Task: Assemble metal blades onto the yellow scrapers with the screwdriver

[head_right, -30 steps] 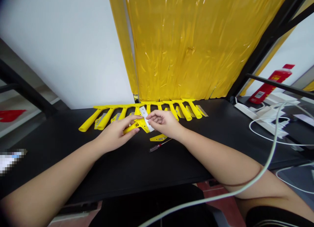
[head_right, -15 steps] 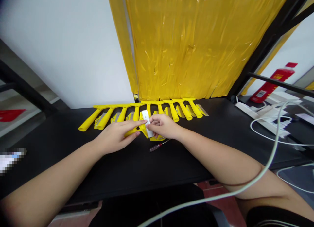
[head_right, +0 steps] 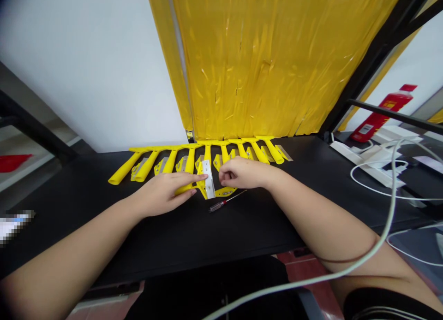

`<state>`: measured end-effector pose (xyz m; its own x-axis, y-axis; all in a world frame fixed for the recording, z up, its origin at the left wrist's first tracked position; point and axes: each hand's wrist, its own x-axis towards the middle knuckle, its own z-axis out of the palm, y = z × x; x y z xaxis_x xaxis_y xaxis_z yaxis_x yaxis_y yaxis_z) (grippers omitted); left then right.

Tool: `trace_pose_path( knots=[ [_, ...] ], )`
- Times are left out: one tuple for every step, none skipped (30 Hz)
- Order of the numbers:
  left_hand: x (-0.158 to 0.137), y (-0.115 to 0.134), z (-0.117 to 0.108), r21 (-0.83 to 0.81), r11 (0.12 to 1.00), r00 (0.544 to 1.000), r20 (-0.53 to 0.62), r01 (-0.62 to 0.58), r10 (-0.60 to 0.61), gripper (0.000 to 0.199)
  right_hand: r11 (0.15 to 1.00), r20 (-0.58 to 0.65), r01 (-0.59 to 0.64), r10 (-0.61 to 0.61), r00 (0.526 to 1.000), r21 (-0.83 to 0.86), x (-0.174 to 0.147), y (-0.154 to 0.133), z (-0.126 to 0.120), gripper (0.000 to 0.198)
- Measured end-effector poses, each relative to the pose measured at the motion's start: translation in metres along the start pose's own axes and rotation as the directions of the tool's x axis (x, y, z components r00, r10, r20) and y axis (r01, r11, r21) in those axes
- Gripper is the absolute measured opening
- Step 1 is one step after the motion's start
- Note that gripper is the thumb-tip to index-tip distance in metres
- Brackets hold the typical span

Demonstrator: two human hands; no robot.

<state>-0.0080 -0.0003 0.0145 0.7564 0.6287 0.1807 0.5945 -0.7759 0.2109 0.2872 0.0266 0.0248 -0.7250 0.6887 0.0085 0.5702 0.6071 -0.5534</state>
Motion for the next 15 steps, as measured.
trace_pose_path(
  knots=[
    [0.0, -0.001, 0.0004, -0.006, 1.0, 1.0, 0.015, -0.007, 0.007, 0.048, 0.999, 0.057, -0.012, 0.015, 0.998, -0.053, -0.0018, 0.0021, -0.0021, 0.008],
    [0.0, -0.0021, 0.0009, -0.013, 1.0, 1.0, 0.028, -0.012, 0.012, 0.048, 0.995, 0.101, -0.033, 0.042, 0.994, -0.093, -0.0029, 0.0041, -0.0031, 0.014],
    [0.0, -0.0032, 0.0014, -0.02, 1.0, 0.999, 0.038, -0.013, 0.013, 0.048, 0.991, 0.124, -0.054, 0.07, 0.99, -0.124, -0.0033, 0.0057, -0.0031, 0.018],
    [0.0001, -0.0043, 0.002, -0.025, 1.0, 0.999, 0.046, -0.012, 0.013, 0.049, 0.987, 0.132, -0.071, 0.091, 0.987, -0.145, -0.0032, 0.007, -0.0025, 0.021],
    [0.0002, -0.0053, 0.0024, -0.029, 1.0, 0.999, 0.051, -0.008, 0.01, 0.049, 0.984, 0.131, -0.082, 0.103, 0.986, -0.156, -0.0026, 0.0079, -0.0013, 0.023],
    [0.0004, -0.0061, 0.0027, -0.032, 0.999, 0.998, 0.058, -0.005, 0.007, 0.049, 0.984, 0.129, -0.086, 0.107, 0.986, -0.158, -0.0018, 0.0084, -0.0001, 0.023],
    [0.0007, -0.0068, 0.0029, -0.035, 0.999, 0.998, 0.064, -0.001, 0.003, 0.049, 0.984, 0.127, -0.084, 0.105, 0.986, -0.156, -0.001, 0.0087, 0.0012, 0.022],
    [0.001, -0.0074, 0.003, -0.038, 0.999, 0.998, 0.068, 0.005, -0.002, 0.049, 0.985, 0.126, -0.08, 0.1, 0.987, -0.153, -0.0002, 0.0087, 0.0022, 0.021],
    [0.0013, -0.0077, 0.0029, -0.042, 0.999, 0.997, 0.072, 0.011, -0.008, 0.049, 0.985, 0.127, -0.075, 0.094, 0.987, -0.153, 0.0004, 0.0085, 0.003, 0.02],
    [0.0015, -0.0078, 0.0028, -0.045, 0.999, 0.997, 0.075, 0.018, -0.014, 0.049, 0.985, 0.127, -0.067, 0.088, 0.988, -0.157, 0.0007, 0.0084, 0.0034, 0.019],
    [0.0018, -0.0078, 0.0026, -0.048, 0.999, 0.997, 0.076, 0.024, -0.021, 0.049, 0.985, 0.125, -0.058, 0.08, 0.989, -0.164, 0.0007, 0.0082, 0.0037, 0.017],
    [0.0019, -0.0077, 0.0024, -0.052, 0.998, 0.997, 0.074, 0.029, -0.025, 0.049, 0.984, 0.124, -0.049, 0.071, 0.99, -0.171, 0.0006, 0.0081, 0.0037, 0.016],
    [0.002, -0.0075, 0.0022, -0.057, 0.998, 0.997, 0.069, 0.032, -0.028, 0.049, 0.984, 0.125, -0.04, 0.063, 0.99, -0.176, 0.0003, 0.0081, 0.0037, 0.015],
    [0.0021, -0.0073, 0.0021, -0.062, 0.997, 0.997, 0.065, 0.035, -0.031, 0.049, 0.984, 0.126, -0.034, 0.057, 0.99, -0.176, 0.0, 0.008, 0.0036, 0.014],
    [0.0021, -0.0072, 0.0022, -0.068, 0.997, 0.998, 0.061, 0.035, -0.031, 0.049, 0.984, 0.129, -0.032, 0.055, 0.99, -0.174, -0.0004, 0.008, 0.0035, 0.013]
  ],
)
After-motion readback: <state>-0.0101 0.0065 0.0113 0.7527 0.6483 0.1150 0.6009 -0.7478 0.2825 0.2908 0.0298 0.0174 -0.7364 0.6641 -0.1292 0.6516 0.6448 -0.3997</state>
